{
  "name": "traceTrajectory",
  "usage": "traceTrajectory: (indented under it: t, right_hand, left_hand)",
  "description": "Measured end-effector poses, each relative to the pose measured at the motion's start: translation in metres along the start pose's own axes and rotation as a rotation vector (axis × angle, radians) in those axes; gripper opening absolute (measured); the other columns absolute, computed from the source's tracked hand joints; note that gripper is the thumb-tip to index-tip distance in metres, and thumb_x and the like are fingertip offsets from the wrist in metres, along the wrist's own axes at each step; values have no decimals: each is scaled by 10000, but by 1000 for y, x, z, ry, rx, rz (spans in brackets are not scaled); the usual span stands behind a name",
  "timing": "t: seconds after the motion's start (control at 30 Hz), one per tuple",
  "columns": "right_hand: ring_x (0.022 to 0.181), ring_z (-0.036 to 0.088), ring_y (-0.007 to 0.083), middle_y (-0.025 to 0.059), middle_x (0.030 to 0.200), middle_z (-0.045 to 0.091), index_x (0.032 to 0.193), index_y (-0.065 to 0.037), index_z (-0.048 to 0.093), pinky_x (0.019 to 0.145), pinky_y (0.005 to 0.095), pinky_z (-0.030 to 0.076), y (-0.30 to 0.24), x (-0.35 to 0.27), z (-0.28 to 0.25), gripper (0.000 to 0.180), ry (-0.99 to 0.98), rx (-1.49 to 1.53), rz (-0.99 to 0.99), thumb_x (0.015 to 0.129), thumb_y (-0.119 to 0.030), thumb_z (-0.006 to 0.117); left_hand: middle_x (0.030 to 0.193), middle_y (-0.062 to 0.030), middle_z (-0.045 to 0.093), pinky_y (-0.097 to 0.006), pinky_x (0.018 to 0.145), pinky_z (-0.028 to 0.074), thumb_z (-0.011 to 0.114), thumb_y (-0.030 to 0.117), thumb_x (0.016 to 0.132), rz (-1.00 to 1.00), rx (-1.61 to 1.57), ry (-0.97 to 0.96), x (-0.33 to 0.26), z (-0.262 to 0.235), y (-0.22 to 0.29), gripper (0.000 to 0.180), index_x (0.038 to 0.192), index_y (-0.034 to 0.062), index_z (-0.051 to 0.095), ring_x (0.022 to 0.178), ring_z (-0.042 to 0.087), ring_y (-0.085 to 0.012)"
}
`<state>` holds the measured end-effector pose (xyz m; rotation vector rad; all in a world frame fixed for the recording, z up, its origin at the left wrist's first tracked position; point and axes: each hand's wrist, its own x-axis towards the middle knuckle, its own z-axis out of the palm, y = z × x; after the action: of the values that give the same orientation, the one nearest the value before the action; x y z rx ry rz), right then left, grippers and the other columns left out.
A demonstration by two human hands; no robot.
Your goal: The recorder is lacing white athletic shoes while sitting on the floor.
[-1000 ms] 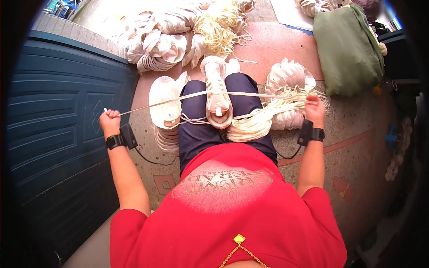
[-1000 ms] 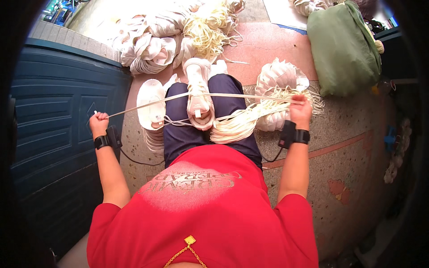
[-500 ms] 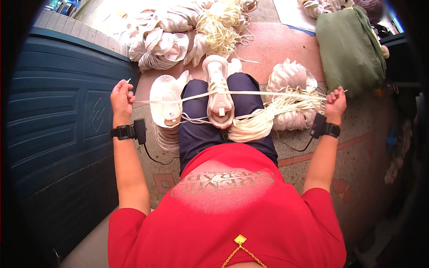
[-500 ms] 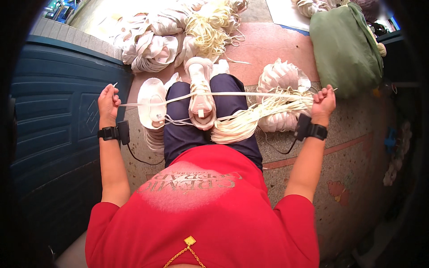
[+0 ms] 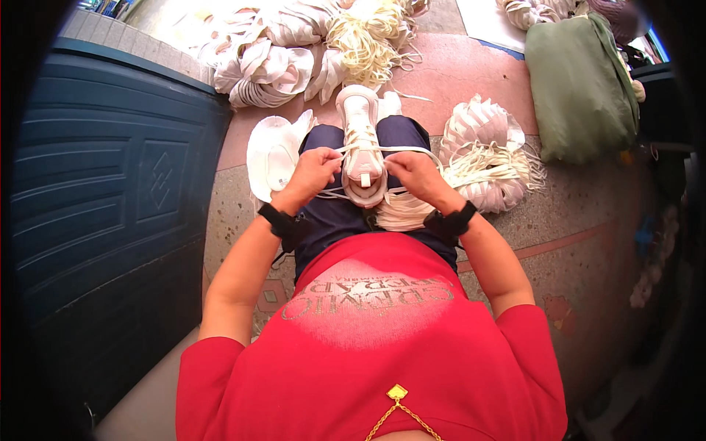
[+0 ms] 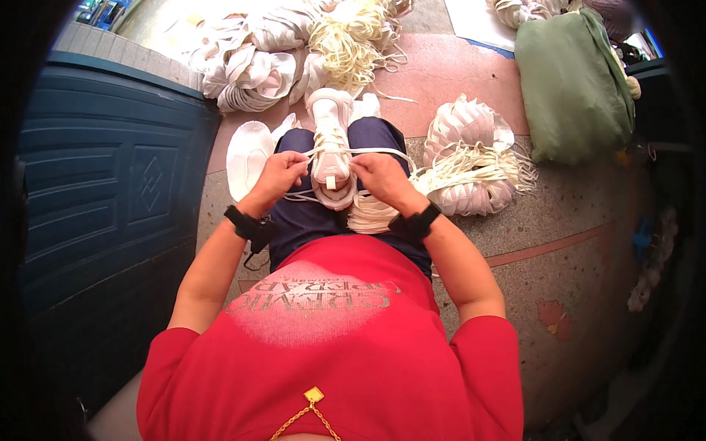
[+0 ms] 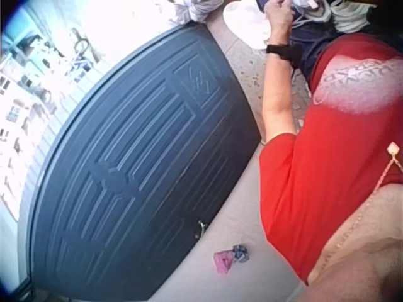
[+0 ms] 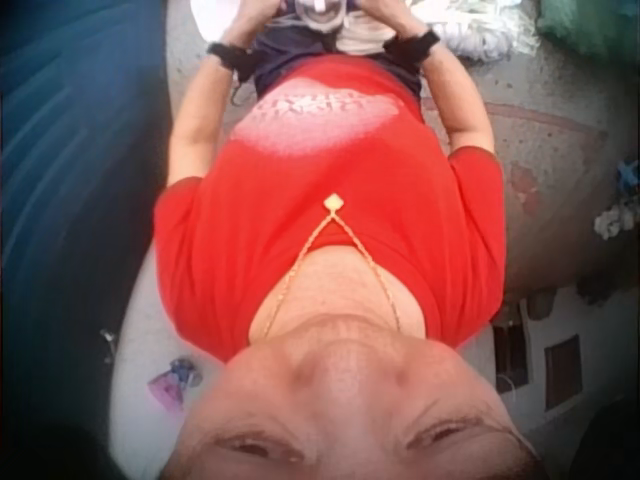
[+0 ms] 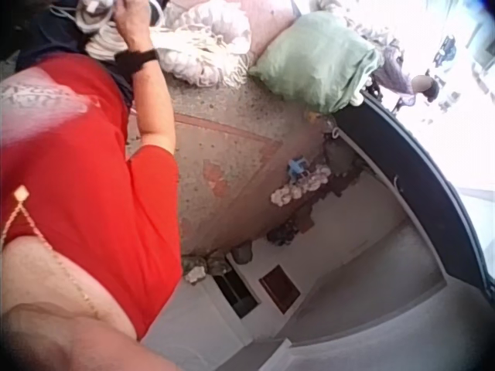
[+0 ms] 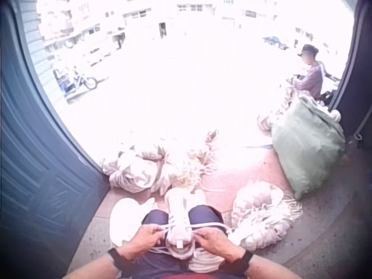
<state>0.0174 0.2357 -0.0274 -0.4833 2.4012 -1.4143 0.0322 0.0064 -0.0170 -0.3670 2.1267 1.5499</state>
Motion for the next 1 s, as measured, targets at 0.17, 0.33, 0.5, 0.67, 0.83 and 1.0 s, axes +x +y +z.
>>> traceTrajectory:
  t: [0.17,0.33,0.5,0.67,0.83,1.0]
  right_hand:
    - [764,561,349,198,775,573,758,1,592,678,418,436,2,13,10,231,28,-320,42,788,-192,469]
    - [718,567,361,207,781,568,733,4,599,635,429,450,2,25,12,219,-17,-484,58,764,-161,460]
    - [692,573,337,179,742,562,696,-17,582,638,425,445,-1,33,10,158,-70,-615,-35,732,-130,478]
    - [664,593,293,134,674,586,664,-57,599,595,408,450,-3,39,13,84,-90,-772,-240,662,-97,525]
    - [606,591,226,78,616,584,635,-109,581,565,366,392,-5,42,22,62,-123,-922,-454,665,-92,530]
    - [592,582,225,58,615,580,654,-100,564,563,378,388,-2,36,18,47,-20,-871,-308,684,-101,528]
  left_hand:
    - [714,-135,615,-307,615,461,534,172,780,125,262,164,6,8,-13,207,862,-1,613,650,600,-227]
    - [767,-172,614,-331,675,461,543,217,780,161,272,240,7,10,-18,233,846,8,621,744,607,-280]
    - [686,-93,604,-270,602,432,538,161,798,150,284,285,10,13,-19,206,831,-33,599,649,552,-133]
    - [690,-178,588,-364,607,450,522,196,784,223,527,348,12,14,-14,198,818,19,604,677,584,-317]
    - [727,-177,582,-402,611,441,495,191,796,297,613,328,10,12,-9,181,784,33,582,707,561,-348]
    - [750,-162,564,-431,614,432,456,173,807,386,811,201,7,5,-1,162,767,43,542,715,553,-348]
